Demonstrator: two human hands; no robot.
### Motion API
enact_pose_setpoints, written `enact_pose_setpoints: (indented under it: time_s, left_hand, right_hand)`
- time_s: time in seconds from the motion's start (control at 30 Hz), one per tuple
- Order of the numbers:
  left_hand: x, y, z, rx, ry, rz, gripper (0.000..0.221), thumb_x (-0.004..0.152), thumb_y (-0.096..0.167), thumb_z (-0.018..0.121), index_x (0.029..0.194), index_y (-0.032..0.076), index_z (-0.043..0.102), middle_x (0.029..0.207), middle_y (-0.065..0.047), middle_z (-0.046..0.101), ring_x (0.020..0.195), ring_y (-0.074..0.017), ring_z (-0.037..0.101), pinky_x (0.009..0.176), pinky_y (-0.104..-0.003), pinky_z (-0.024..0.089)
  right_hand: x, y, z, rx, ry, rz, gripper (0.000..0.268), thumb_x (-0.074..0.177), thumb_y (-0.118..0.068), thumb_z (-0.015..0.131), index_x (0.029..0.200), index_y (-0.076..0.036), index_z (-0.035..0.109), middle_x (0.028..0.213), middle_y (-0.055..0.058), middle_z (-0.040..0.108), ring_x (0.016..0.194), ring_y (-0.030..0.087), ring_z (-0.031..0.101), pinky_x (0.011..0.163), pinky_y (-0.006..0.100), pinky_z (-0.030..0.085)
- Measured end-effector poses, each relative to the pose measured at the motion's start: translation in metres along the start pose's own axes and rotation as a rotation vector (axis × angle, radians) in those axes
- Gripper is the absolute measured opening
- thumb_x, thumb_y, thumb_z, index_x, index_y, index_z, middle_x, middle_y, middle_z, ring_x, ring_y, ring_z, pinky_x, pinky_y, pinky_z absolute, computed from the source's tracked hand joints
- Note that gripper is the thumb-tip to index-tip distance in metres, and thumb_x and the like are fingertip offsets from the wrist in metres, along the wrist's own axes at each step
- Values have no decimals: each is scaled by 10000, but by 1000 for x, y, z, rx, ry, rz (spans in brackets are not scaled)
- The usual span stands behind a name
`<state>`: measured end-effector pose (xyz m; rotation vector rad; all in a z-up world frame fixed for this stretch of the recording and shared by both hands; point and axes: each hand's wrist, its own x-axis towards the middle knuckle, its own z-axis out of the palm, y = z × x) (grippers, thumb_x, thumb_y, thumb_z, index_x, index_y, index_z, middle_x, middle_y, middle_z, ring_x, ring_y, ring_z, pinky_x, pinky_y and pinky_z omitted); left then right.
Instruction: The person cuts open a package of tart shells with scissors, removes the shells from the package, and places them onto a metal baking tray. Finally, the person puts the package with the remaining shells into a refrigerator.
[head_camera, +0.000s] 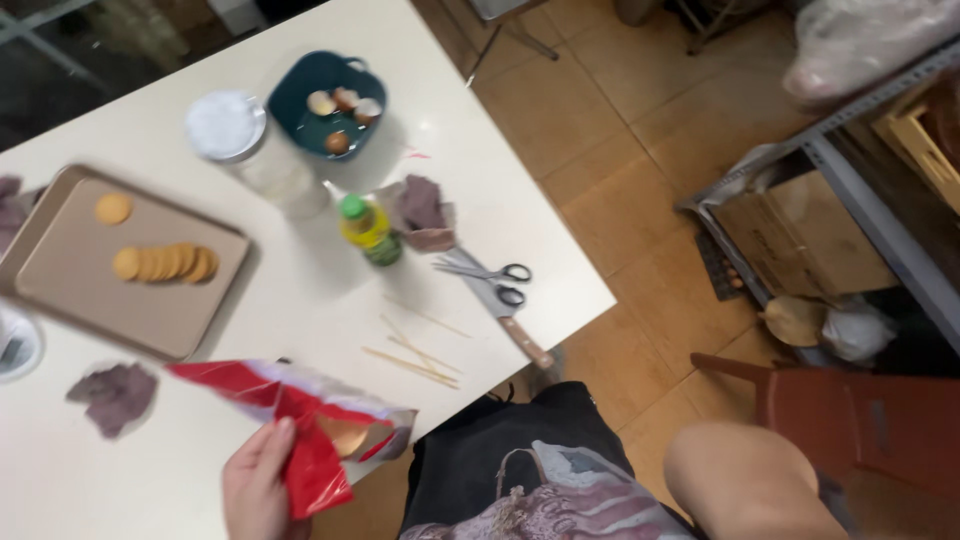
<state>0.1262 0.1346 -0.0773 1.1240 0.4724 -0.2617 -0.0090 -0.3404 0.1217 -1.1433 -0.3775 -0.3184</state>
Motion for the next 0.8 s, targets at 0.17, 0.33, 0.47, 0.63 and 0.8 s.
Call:
enact_pose_setpoints:
  time_s: [0.17,0.33,0.47,0.63,0.8]
  left_hand:
    - [-8,-10,23,172,60,14,266,1033,96,542,1141,-107,675,985,-193,738,845,-216,718,761,-340,576]
    - [-30,-57,94,133,163,86,252,1047,102,558,1144,-100,674,985,-174,733,837,-205,709,751,-330,569]
    - [-30,-98,184,98,205,139,241,1058,106,571,1146,-94,674,985,-160,729,830,-196,701,742,-322,563]
    - [-25,-130,281,91,173,145,229,1073,112,587,1149,-86,673,985,-142,723,822,-185,691,732,-312,555]
    - [9,-145,384,62,71,140,218,1087,117,602,1152,-79,672,985,-124,718,814,-173,681,721,-302,548]
  right_hand:
    - [22,19,-68,-2,42,-126,174,1020,-255,733,1064,-93,688,840,37,677,805,210,681,959,490,518]
    - [6,-22,-163,41,-30,-129,183,1017,-260,718,1032,-85,668,837,40,661,798,206,673,898,456,523]
    - [-7,-66,-254,81,-126,-120,194,1014,-265,706,1006,-79,651,835,44,648,793,203,666,850,429,526]
    - [44,-108,-314,191,-220,-43,211,1010,-270,691,974,-71,631,832,48,632,786,200,658,789,395,531]
    - [67,23,-411,89,-86,426,231,1006,-275,676,941,-63,610,828,51,616,779,196,649,728,361,535]
